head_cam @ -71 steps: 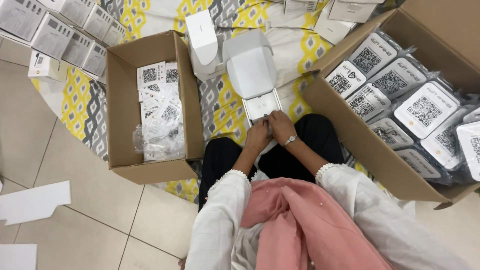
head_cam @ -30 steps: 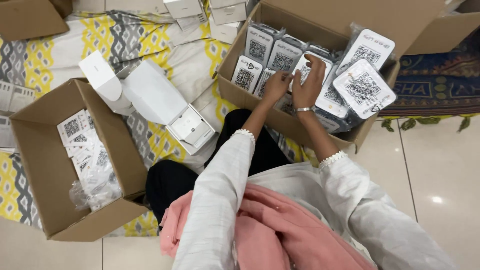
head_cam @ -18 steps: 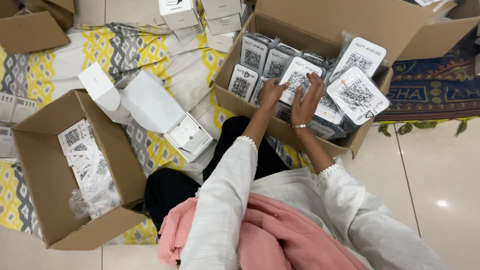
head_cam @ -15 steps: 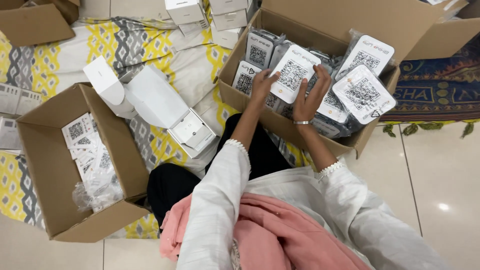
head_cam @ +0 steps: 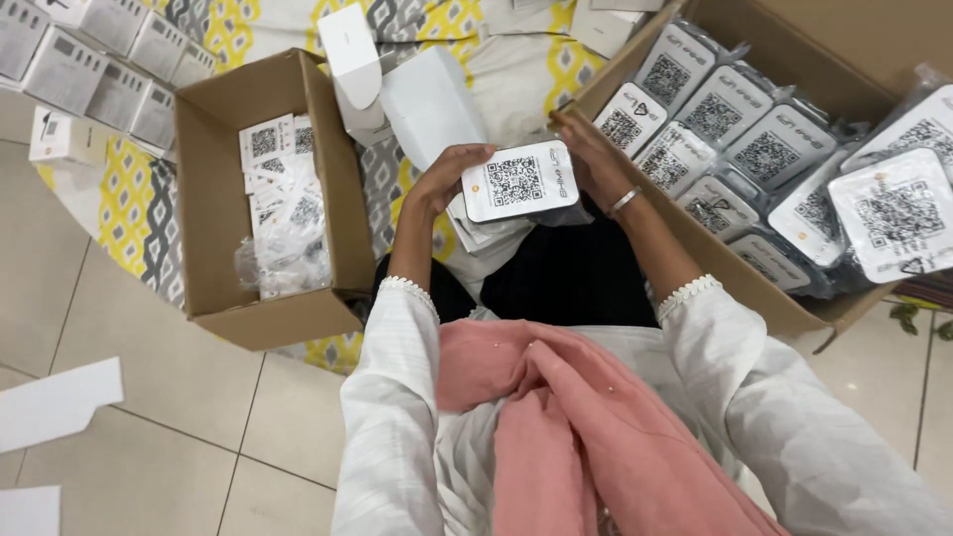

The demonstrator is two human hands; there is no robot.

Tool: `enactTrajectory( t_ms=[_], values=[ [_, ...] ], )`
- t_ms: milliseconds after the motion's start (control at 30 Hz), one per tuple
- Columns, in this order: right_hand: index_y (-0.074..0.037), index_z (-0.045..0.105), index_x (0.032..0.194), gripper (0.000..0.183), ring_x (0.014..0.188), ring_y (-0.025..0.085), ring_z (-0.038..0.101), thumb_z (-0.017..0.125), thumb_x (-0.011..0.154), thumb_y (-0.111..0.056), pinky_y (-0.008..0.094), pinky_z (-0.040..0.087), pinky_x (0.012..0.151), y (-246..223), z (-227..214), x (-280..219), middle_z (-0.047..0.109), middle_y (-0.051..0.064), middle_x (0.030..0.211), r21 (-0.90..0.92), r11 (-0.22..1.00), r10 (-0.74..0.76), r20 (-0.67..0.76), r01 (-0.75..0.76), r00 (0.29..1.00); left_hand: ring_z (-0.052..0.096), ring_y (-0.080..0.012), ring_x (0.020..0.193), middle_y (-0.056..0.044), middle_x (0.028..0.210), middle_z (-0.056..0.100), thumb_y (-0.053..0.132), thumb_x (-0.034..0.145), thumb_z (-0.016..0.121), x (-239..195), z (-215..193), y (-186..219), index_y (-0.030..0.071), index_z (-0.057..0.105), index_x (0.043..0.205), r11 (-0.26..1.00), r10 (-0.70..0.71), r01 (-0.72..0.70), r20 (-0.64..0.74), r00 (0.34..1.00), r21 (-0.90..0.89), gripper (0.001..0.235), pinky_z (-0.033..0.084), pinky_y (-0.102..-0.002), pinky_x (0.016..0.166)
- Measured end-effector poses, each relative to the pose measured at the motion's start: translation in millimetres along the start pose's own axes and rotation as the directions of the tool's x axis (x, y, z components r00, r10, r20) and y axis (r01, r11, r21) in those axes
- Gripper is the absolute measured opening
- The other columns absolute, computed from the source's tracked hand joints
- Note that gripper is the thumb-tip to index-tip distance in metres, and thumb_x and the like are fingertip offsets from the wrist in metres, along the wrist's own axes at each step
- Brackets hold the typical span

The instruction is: The person packs electronic devices and labels into cardboard boxes.

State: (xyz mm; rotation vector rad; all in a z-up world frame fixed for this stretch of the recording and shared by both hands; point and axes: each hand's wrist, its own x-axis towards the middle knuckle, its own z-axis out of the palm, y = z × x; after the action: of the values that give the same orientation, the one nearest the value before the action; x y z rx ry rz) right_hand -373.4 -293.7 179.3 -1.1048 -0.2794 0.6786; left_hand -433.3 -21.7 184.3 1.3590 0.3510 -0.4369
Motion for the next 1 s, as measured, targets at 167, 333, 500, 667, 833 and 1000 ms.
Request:
enactTrajectory(
  t_ms=[167,333,500,667,833,1000],
  values=[
    [-0.003,0.061,0.128,0.046,0.094,0.021,0.07,0.072,0.097,-0.035,0.037,0.058,0.085,164,-23,41,0.069,0.013,0.114,0.233,0.926,0.33,-0.121,-0.297,0.936,0.074,-0.0206,0.088,-0.01,0.105,0.077,0.031,0.092,0.076,55,-69,-114,0.002,0.065,0.127,0.942,-0.173,0.112,-0.171,0.97,-0.316,0.047,0.061,-0.04,0.08],
    [-0.01,0.062,0.12,0.036,0.093,0.027,0.07,0.065,0.093,-0.033,0.049,0.059,0.079,207,8,39,0.07,0.011,0.112,0.458,0.843,0.481,-0.402,-0.284,0.779,0.071,-0.0285,0.1,-0.01,0.117,0.072,0.03,0.089,0.072,87,-85,-180,0.009,0.061,0.132,0.771,-0.225,0.063,-0.179,0.958,-0.633,0.049,0.06,-0.054,0.081],
    [-0.015,0.056,0.125,0.042,0.11,0.031,0.064,0.061,0.088,-0.033,0.06,0.056,0.079,207,48,39,0.064,0.011,0.127,0.449,0.884,0.393,-0.569,-0.127,0.723,0.062,-0.0237,0.113,-0.006,0.134,0.065,0.034,0.096,0.069,97,-51,-180,0.009,0.056,0.14,0.715,-0.144,-0.158,-0.365,0.92,-0.681,0.053,0.046,-0.048,0.091],
    [-0.012,0.054,0.128,0.047,0.113,0.034,0.064,0.068,0.087,-0.029,0.051,0.054,0.086,226,31,46,0.064,0.016,0.126,0.082,0.94,0.306,-0.635,-0.331,0.71,0.066,-0.0241,0.111,-0.014,0.13,0.068,0.026,0.096,0.072,102,-41,-207,-0.005,0.056,0.142,0.807,0.03,-0.266,-0.413,0.91,-0.528,0.057,0.05,-0.039,0.094],
    [-0.008,0.074,0.115,0.037,0.112,0.037,0.061,0.076,0.084,-0.027,0.04,0.05,0.09,234,6,44,0.062,0.02,0.124,-0.548,0.67,0.088,-0.611,-0.501,0.787,0.067,-0.0248,0.107,-0.016,0.123,0.068,0.01,0.08,0.078,2,-8,-140,-0.009,0.047,0.139,0.965,0.12,-0.189,-0.334,0.935,-0.181,0.07,0.055,-0.036,0.091],
    [-0.003,0.075,0.111,0.037,0.098,0.031,0.072,0.078,0.08,-0.023,0.037,0.056,0.088,246,-10,42,0.075,0.019,0.11,-0.776,0.493,-0.002,-0.453,-0.393,0.892,0.053,-0.0399,0.118,-0.03,0.132,0.051,-0.008,0.061,0.084,-14,-4,-158,-0.018,0.024,0.145,0.715,0.353,-0.015,-0.342,0.871,0.699,0.104,0.049,-0.04,0.096]
  ],
)
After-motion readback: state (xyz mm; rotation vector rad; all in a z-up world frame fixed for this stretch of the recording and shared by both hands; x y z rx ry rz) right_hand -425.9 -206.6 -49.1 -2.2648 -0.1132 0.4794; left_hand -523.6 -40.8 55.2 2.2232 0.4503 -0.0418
